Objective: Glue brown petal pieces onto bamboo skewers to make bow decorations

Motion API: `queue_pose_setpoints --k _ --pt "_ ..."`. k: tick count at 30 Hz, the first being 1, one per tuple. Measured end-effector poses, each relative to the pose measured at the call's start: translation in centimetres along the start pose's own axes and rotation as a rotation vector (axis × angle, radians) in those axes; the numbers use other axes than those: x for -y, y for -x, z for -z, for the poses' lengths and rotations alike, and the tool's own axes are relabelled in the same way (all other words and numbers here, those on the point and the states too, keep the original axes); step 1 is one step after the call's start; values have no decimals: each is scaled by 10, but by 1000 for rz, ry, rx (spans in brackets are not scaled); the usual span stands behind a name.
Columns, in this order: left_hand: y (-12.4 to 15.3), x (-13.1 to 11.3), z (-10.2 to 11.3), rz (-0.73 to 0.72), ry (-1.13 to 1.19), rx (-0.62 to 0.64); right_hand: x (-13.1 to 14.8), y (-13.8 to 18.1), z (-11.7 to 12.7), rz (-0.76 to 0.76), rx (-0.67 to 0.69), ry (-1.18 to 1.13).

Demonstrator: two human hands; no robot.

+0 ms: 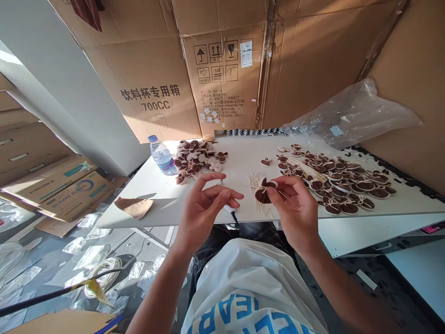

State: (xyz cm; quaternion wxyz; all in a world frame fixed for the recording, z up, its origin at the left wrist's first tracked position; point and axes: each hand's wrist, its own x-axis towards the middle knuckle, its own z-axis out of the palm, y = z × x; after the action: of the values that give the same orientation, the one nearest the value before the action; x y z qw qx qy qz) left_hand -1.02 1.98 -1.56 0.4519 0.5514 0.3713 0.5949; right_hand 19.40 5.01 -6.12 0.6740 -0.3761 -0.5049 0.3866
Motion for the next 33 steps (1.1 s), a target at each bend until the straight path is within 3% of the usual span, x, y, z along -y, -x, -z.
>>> queue_pose_setpoints --k 5,16,33 --pt "2 -3 0 48 32 -86 1 -1 0 5 6 -4" --pt "3 -4 -1 56 85 -98 4 0 0 7 14 23" --pt "2 -6 0 81 171 12 2 0 -1 -18 12 -13"
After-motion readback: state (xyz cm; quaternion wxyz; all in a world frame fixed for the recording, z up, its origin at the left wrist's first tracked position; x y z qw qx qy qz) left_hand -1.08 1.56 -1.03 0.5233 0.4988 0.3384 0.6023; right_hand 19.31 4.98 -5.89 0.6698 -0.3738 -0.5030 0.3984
